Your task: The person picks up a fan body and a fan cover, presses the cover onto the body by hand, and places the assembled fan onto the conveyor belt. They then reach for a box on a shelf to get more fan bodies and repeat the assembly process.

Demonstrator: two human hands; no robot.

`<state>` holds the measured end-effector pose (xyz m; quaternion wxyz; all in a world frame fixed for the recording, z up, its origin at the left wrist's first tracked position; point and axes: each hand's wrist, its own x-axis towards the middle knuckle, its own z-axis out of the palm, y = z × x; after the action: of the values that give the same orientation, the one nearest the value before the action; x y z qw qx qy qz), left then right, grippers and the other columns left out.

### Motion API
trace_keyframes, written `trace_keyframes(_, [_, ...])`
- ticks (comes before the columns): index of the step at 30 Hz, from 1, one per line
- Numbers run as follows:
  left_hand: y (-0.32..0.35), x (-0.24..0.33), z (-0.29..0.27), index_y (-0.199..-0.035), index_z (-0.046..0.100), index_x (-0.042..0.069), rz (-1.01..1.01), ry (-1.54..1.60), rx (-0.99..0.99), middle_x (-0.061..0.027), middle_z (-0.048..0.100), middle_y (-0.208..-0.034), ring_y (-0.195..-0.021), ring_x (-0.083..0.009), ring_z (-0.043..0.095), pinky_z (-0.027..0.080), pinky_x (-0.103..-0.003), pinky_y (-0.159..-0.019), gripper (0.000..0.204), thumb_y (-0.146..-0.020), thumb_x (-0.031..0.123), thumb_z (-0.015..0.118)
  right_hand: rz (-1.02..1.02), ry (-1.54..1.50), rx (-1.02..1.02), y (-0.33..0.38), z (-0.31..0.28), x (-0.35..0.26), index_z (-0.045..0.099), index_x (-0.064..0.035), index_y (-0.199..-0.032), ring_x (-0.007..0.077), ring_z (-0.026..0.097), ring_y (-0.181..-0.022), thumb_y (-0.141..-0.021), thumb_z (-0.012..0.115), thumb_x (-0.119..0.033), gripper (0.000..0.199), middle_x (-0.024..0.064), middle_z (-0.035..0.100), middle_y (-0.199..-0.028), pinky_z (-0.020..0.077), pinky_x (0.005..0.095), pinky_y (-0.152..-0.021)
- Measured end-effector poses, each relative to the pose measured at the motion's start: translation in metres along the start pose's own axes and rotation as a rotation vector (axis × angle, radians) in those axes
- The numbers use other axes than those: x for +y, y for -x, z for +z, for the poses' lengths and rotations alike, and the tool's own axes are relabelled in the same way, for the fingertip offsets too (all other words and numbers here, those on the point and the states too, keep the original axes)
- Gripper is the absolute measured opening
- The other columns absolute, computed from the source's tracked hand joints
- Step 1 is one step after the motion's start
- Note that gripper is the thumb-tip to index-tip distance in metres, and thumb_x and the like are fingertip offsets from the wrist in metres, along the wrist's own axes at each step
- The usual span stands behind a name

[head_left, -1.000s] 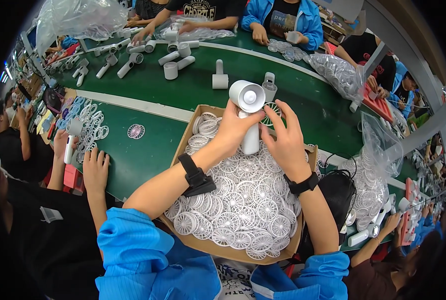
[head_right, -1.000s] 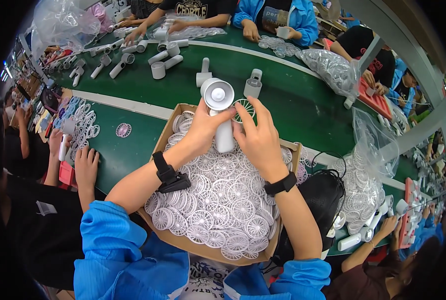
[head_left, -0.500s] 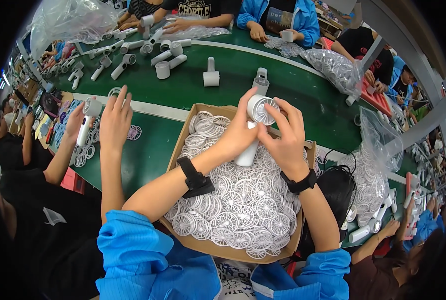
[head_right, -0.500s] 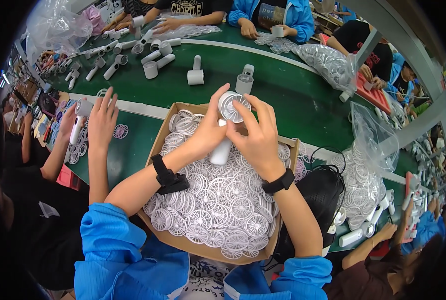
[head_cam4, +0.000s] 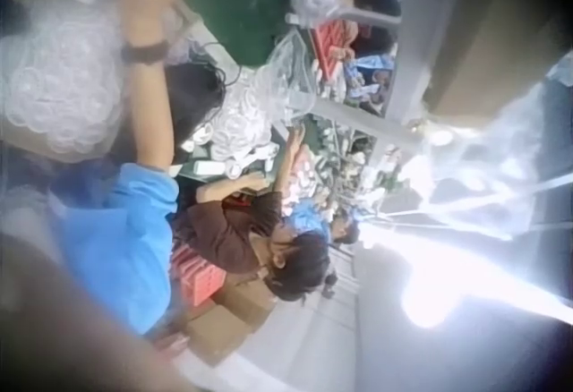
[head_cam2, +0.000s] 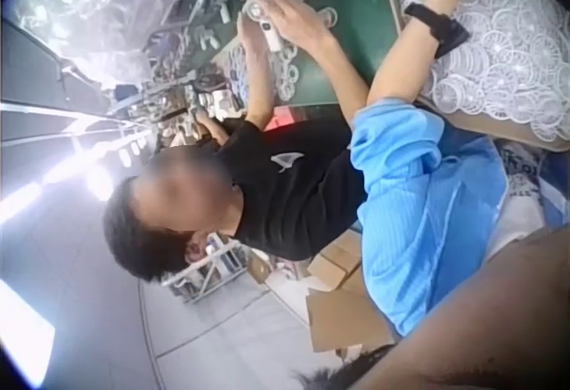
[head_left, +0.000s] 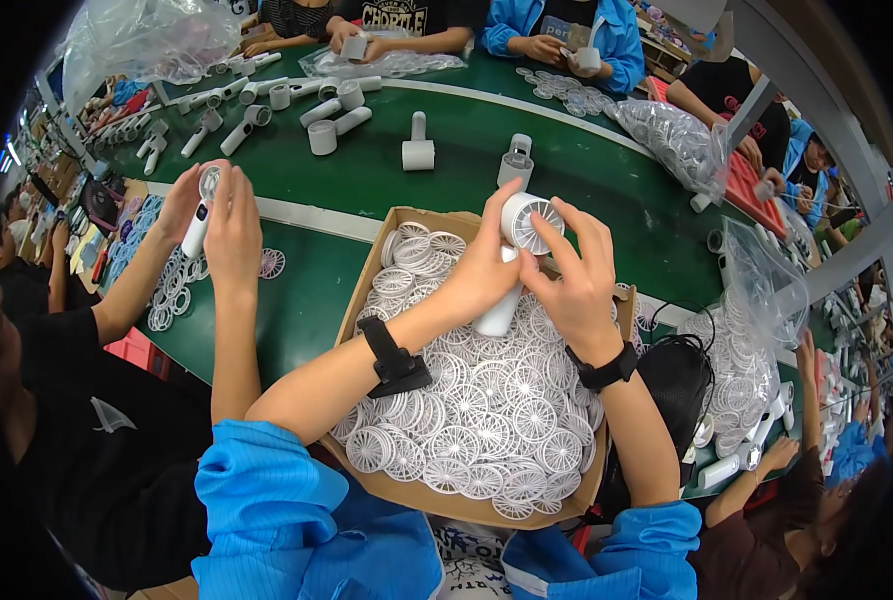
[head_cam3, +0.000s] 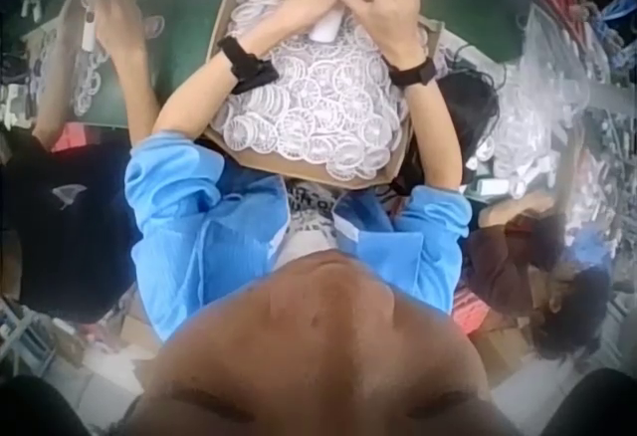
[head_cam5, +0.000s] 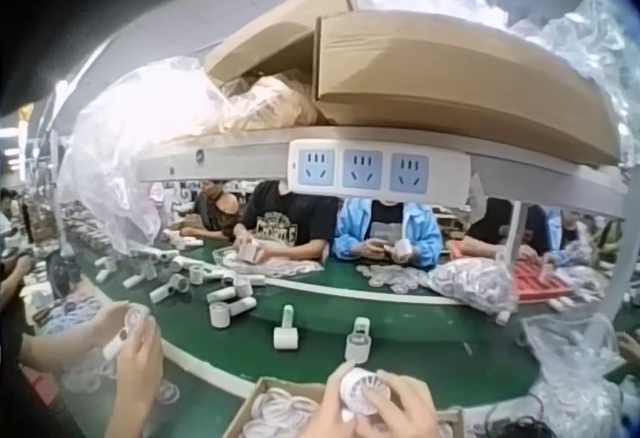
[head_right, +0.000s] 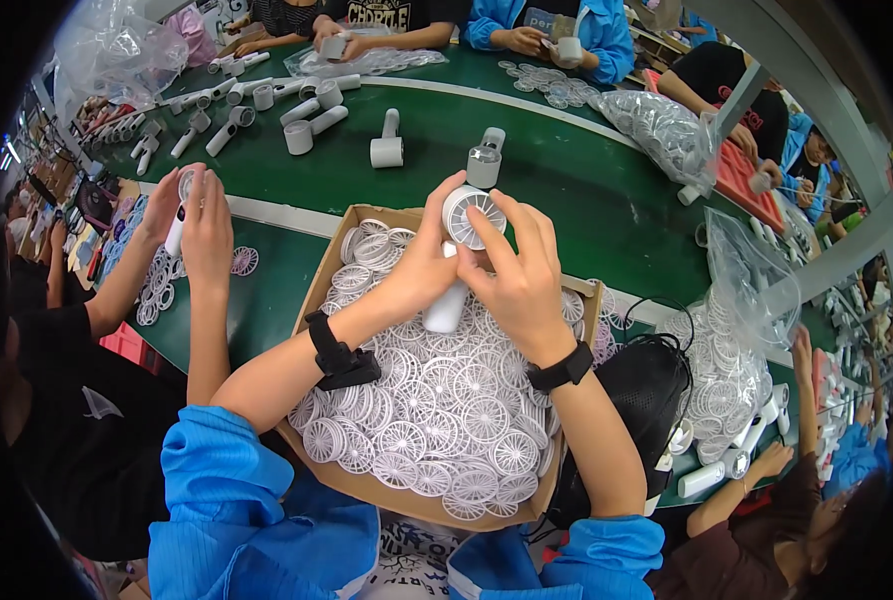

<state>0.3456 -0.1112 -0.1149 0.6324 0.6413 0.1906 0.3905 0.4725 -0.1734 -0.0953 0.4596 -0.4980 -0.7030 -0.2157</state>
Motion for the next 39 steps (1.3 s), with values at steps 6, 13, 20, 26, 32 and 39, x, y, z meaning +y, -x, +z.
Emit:
trace_keyframes(6, [0.003,0.010,0.000,-0.146,0.008,0.022,-0.124,-0.041,-0.017,-0.0145,0.049,-0.118,-0.096,-0.0227,0.061,0.056,-0.033,-0.076,0.076,-0.088,-0.005,0.048,-0.030,0.007,-0.033,0.001,0.002,0.002,0.067,-0.0048,-0.105,0.0324,0.054,-0.103,-0.061,0.075,-0.002,0.045,0.0142,0.056,-0.120,0.0477,0.0387,-0.084])
trace_keyframes(13, [0.004,0.022,-0.004,-0.145,0.009,0.025,-0.268,0.192,-0.140,-0.0125,0.051,-0.102,-0.068,-0.0163,0.059,0.054,-0.030,-0.058,0.076,-0.088,-0.005,0.048,-0.177,0.032,-0.160,-0.005,-0.004,0.022,0.066,-0.0056,-0.107,0.0324,0.053,-0.104,-0.070,0.072,-0.007,0.037,0.0152,0.054,-0.124,0.0473,0.0373,-0.085])
trace_keyframes(20, [0.004,0.028,-0.009,-0.146,0.009,0.025,-0.236,0.229,-0.224,-0.0109,0.052,-0.094,-0.063,-0.0143,0.057,0.051,-0.029,-0.054,0.067,-0.093,0.007,0.045,0.607,-0.903,0.024,0.005,0.013,0.008,0.046,-0.0061,-0.132,0.0224,0.054,-0.106,-0.085,0.063,-0.012,0.050,0.0140,0.055,-0.121,0.0475,0.0318,-0.086])
trace_keyframes(26, [0.002,0.026,-0.006,-0.148,0.013,0.022,-0.018,0.084,-0.118,-0.0083,0.057,-0.087,-0.057,-0.0126,0.055,0.049,-0.027,-0.053,0.061,-0.096,0.026,0.045,0.809,-1.274,-0.191,-0.001,0.001,0.001,0.039,-0.0036,-0.134,0.0137,0.055,-0.099,-0.090,0.058,-0.014,0.049,0.0093,0.056,-0.112,0.0476,0.0260,-0.083])
trace_keyframes(32, [0.003,0.025,-0.006,-0.149,0.013,0.021,0.006,-0.043,-0.162,-0.0072,0.055,-0.092,-0.059,-0.0117,0.054,0.048,-0.026,-0.052,0.065,-0.095,0.023,0.048,0.871,-1.394,-0.191,0.000,-0.004,0.013,0.041,-0.0062,-0.133,0.0143,0.055,-0.104,-0.093,0.055,-0.017,0.044,0.0073,0.054,-0.116,0.0484,0.0267,-0.084])
trace_keyframes(39, [0.000,0.023,-0.003,-0.149,0.007,0.018,-0.091,-0.197,-0.090,-0.0056,0.057,-0.088,-0.056,-0.0119,0.056,0.048,-0.025,-0.050,0.077,-0.091,0.017,0.058,0.932,-1.270,-0.184,0.002,0.005,0.009,0.046,-0.0053,-0.128,0.0142,0.056,-0.103,-0.095,0.054,-0.022,0.038,0.0078,0.053,-0.117,0.0480,0.0277,-0.085])
